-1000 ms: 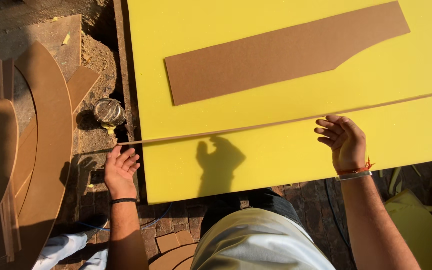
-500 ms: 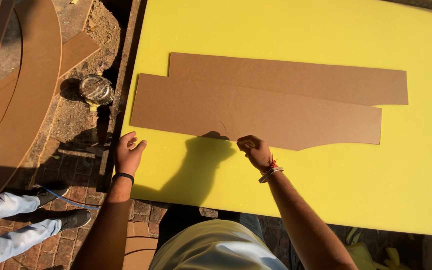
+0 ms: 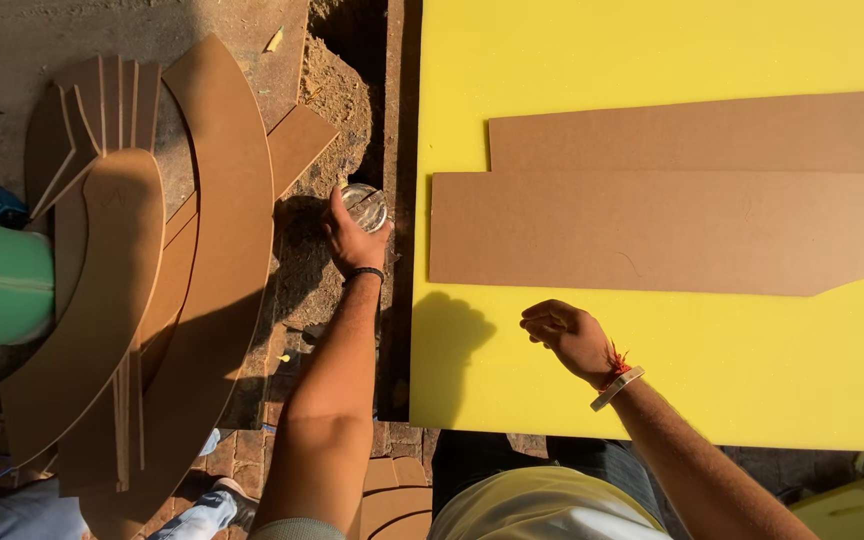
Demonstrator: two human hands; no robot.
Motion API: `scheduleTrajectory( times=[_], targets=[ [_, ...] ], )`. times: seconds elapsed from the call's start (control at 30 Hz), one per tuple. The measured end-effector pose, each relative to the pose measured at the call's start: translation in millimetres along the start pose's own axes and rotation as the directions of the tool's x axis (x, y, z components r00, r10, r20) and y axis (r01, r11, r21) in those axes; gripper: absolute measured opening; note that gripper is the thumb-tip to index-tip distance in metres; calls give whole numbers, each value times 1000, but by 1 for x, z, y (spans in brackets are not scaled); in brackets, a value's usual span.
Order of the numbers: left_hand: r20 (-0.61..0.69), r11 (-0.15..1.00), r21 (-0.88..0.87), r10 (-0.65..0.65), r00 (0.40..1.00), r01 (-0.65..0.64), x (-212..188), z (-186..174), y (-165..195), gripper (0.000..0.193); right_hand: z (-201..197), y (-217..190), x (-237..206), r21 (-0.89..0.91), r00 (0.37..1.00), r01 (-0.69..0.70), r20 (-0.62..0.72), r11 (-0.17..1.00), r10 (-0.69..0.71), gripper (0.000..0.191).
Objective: The person picks up cut brown board pieces from a stack, sprays adhesive onto their backs using a spray gun connected to a blue hose, and lays the pieces onto a large yellow foam sheet on the work table, aligning them edge to edge. They repeat this for straight and curved pieces, pressing them flat onto the foam.
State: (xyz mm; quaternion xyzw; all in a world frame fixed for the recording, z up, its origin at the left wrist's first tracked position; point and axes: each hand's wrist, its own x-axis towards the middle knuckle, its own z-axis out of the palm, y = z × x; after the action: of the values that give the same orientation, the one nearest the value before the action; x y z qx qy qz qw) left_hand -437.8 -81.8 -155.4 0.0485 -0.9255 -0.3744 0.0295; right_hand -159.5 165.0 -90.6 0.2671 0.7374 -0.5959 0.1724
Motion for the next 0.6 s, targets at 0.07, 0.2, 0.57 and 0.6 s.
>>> scheduleTrajectory(
  times=[0.07,0.2,0.57,0.6],
  targets=[
    [-6,998,-21,61,998,-61,5,-2,-17,116,18,-3,-10,-3,1000,-1,19,1000,1,28],
    [52,950,-270,176,983,-155,5,-28,-56,107,40,-4,-26,33,999,-27,41,999,26,28],
    [211,883,-401,349,913,-245,24,-55,-80,92,84,3,-39,-127,982,-64,171,990,85,31],
    [216,886,-398,343,914,-239,21,-60,-78,91,87,3,-40,-139,979,-74,176,988,98,31]
  ],
)
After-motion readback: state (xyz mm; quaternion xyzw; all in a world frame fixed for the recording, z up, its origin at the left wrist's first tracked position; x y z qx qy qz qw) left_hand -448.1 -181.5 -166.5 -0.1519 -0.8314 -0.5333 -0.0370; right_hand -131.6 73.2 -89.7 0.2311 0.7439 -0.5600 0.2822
